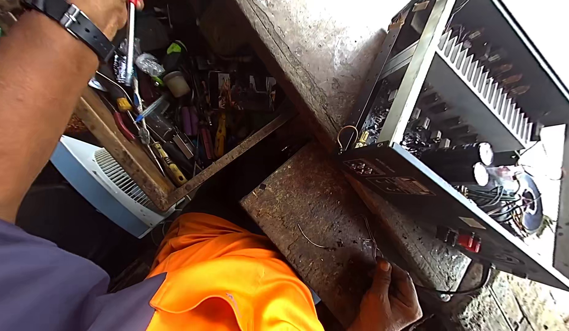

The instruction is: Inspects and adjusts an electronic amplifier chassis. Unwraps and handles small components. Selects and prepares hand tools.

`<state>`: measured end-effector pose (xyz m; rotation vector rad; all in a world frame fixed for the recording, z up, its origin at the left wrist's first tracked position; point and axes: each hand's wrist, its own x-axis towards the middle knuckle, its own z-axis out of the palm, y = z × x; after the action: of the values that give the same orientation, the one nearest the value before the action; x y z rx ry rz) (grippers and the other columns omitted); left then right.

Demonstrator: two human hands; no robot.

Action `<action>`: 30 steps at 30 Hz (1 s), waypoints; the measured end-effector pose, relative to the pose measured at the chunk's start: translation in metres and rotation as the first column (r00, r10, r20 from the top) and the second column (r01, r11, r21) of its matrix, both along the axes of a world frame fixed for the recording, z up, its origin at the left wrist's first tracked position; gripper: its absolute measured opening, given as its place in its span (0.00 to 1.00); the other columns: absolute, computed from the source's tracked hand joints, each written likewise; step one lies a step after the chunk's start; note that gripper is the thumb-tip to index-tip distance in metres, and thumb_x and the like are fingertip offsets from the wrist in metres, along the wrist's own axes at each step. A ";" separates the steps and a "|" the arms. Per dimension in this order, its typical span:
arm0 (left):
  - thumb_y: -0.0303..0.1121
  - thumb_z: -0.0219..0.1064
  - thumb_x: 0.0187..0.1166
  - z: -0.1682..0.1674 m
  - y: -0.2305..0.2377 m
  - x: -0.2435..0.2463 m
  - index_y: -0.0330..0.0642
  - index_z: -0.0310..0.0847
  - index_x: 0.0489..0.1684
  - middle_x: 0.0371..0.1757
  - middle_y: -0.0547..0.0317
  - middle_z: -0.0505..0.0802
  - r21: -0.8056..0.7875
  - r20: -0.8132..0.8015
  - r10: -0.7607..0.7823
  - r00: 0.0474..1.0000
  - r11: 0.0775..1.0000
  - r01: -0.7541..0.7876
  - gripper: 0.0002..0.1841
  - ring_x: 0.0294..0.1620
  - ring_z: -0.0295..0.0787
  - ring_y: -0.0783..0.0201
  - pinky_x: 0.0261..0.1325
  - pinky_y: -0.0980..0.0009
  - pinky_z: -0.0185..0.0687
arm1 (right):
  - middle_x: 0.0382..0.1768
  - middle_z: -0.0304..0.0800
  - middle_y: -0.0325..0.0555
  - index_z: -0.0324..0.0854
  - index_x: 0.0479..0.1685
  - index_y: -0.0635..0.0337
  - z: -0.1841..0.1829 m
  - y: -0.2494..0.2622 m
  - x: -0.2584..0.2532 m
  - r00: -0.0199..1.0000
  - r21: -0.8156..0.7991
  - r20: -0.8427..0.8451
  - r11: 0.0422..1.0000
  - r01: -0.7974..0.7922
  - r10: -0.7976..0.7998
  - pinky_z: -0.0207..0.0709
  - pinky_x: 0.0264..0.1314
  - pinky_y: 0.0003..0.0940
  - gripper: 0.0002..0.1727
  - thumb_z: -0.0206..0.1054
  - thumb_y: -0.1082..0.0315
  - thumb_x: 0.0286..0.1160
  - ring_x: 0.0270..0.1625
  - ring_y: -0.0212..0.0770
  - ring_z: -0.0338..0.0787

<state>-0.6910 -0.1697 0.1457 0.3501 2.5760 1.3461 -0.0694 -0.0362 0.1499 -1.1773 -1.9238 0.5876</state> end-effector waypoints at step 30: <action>0.43 0.53 0.93 0.048 -0.052 0.275 0.45 0.90 0.52 0.31 0.64 0.89 -0.036 -0.450 -0.878 0.165 0.202 0.979 0.18 0.30 0.83 0.72 0.29 0.76 0.73 | 0.40 0.92 0.38 0.87 0.54 0.53 0.068 -0.026 -0.049 0.752 -0.301 -0.618 0.815 -0.494 0.228 0.89 0.42 0.29 0.18 0.79 0.56 0.69 0.37 0.32 0.91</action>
<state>-0.4159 -0.2218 0.1932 2.0647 1.5367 1.0487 -0.1183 -0.0623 0.2179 -0.7342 -1.5321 1.4945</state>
